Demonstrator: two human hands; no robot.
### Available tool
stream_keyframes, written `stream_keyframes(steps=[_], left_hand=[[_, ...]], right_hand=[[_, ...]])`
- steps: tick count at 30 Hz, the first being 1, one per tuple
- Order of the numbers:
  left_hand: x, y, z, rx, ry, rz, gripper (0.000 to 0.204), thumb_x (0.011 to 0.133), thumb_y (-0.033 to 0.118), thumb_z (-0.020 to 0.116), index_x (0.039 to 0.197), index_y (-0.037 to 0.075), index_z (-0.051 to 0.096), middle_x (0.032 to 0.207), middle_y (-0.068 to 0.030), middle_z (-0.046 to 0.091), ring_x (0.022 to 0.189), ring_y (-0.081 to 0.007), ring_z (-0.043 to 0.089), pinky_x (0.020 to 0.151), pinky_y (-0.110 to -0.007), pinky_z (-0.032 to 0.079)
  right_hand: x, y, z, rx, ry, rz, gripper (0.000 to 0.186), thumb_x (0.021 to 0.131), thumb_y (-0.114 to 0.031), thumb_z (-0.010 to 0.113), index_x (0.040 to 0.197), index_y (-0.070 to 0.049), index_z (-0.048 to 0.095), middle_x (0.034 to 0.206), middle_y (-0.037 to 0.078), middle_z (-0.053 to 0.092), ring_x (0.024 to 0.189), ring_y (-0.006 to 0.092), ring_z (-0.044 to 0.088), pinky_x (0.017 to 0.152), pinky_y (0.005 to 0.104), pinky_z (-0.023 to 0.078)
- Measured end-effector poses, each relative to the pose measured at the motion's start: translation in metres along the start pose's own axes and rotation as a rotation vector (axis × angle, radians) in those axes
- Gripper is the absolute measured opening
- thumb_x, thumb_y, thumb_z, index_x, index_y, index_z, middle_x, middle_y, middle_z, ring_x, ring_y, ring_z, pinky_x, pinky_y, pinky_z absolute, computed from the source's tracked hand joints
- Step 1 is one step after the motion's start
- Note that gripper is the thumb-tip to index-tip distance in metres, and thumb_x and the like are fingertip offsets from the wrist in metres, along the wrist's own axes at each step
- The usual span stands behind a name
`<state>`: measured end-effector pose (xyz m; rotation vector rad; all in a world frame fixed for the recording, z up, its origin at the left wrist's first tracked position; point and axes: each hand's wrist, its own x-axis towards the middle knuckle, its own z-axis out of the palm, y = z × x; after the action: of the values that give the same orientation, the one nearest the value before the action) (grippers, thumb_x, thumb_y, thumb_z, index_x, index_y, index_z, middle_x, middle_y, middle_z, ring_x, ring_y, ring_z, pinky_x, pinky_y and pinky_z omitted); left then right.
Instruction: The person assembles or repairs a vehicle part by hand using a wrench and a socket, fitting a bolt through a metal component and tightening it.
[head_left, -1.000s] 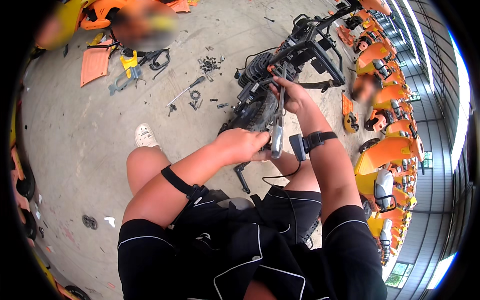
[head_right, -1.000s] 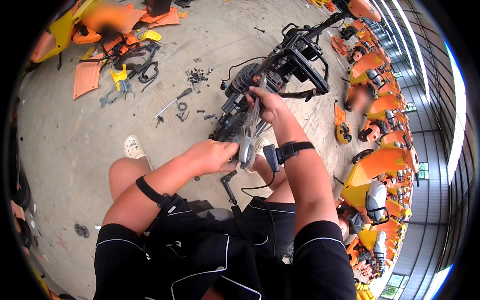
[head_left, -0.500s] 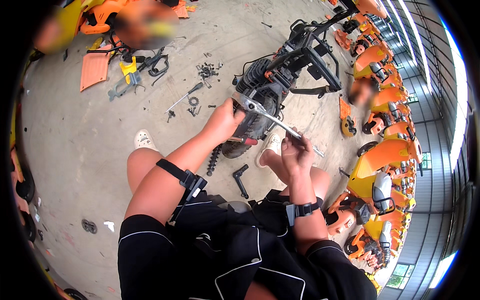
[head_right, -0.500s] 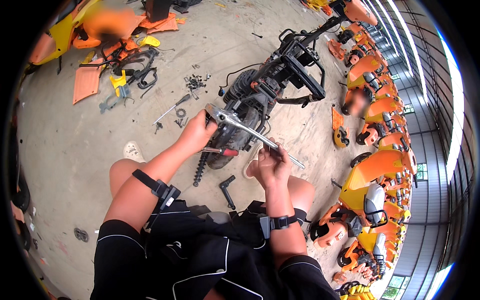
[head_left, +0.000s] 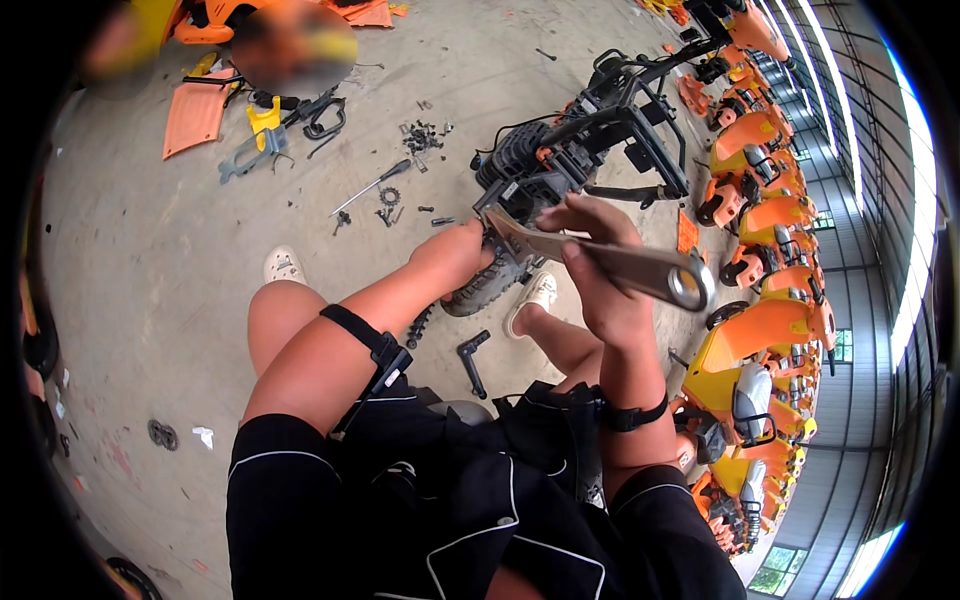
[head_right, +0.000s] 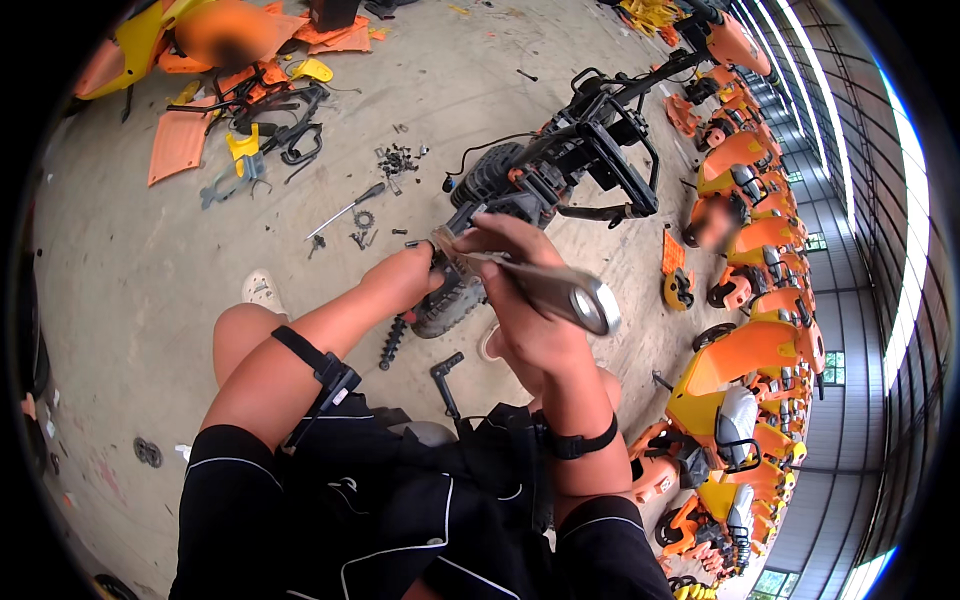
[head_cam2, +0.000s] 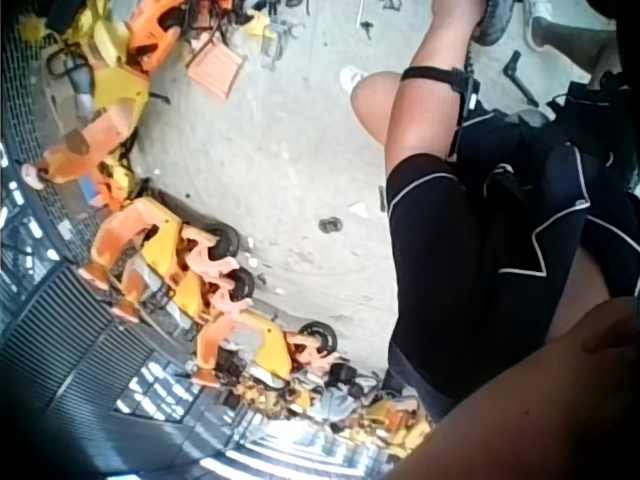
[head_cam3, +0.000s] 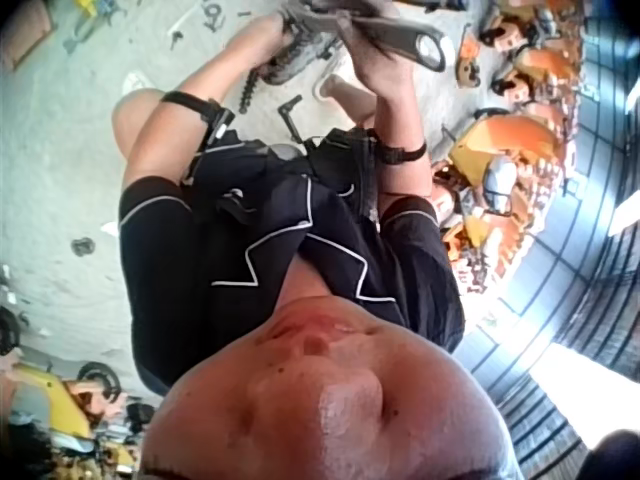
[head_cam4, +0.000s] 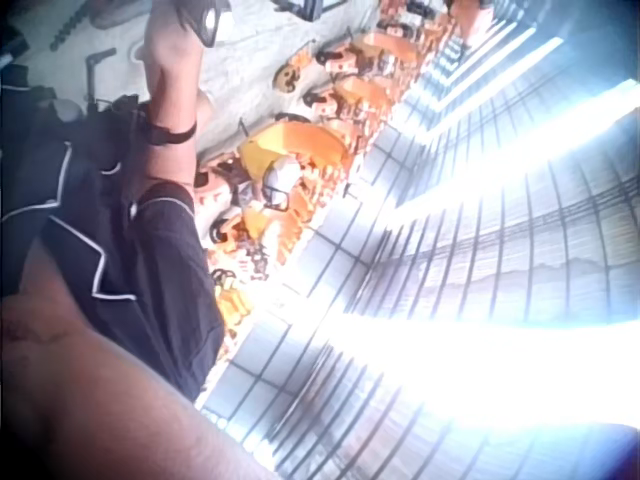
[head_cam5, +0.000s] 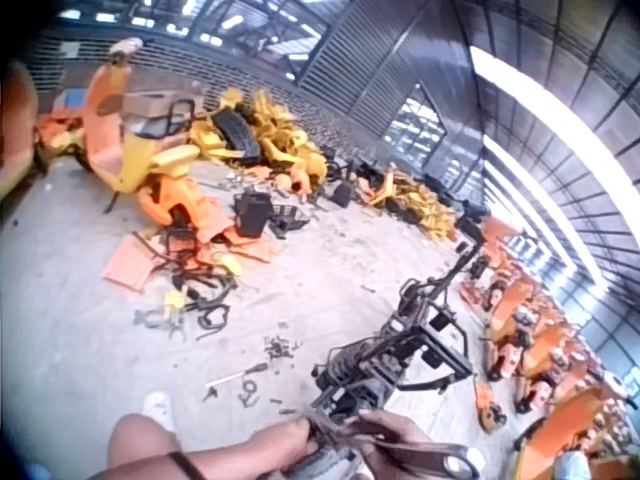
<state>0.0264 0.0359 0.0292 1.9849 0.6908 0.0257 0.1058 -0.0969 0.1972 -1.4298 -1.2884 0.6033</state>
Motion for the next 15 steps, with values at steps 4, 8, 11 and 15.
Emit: stream_keyframes(steps=[4, 8, 11, 15], left_hand=[[-0.017, 0.016, -0.005, -0.09, -0.199, -0.061, 0.034, 0.091, 0.027, 0.059, 0.112, 0.001, 0.052, 0.093, -0.017, 0.069, 0.07, -0.0319, 0.071, 0.06, -0.041, 0.056], [-0.024, 0.018, 0.009, 0.054, -0.278, 0.081, 0.035, 0.091, 0.03, 0.058, 0.111, 0.001, 0.053, 0.088, -0.0161, 0.07, 0.068, -0.0327, 0.07, 0.058, -0.043, 0.056], [-0.032, 0.018, 0.019, 0.309, -0.238, 0.327, 0.035, 0.089, 0.033, 0.061, 0.11, 0.006, 0.058, 0.083, -0.0175, 0.07, 0.073, -0.0373, 0.069, 0.063, -0.048, 0.055], [-0.037, 0.014, 0.021, 0.332, -0.194, 0.529, 0.034, 0.087, 0.037, 0.065, 0.103, 0.008, 0.057, 0.083, -0.0144, 0.07, 0.075, -0.0371, 0.068, 0.063, -0.049, 0.055]], right_hand=[[0.058, 0.003, 0.011, 0.043, -0.087, 0.067, 0.041, 0.095, 0.002, 0.052, 0.136, 0.004, 0.046, 0.099, 0.009, 0.068, 0.092, 0.0158, 0.064, 0.082, 0.0301, 0.052], [0.106, 0.024, 0.017, 0.023, -0.103, 0.312, 0.034, 0.096, -0.01, 0.057, 0.125, 0.007, 0.053, 0.084, 0.008, 0.066, 0.071, 0.0153, 0.063, 0.068, 0.0302, 0.052], [0.126, 0.067, 0.007, 0.024, -0.131, 0.469, 0.023, 0.093, -0.012, 0.06, 0.108, 0.006, 0.059, 0.079, 0.008, 0.063, 0.066, 0.0159, 0.062, 0.063, 0.0302, 0.051], [0.121, 0.117, -0.013, 0.154, -0.045, 0.74, 0.012, 0.094, -0.012, 0.062, 0.097, 0.0, 0.06, 0.077, 0.006, 0.061, 0.067, 0.0152, 0.061, 0.06, 0.027, 0.05]])
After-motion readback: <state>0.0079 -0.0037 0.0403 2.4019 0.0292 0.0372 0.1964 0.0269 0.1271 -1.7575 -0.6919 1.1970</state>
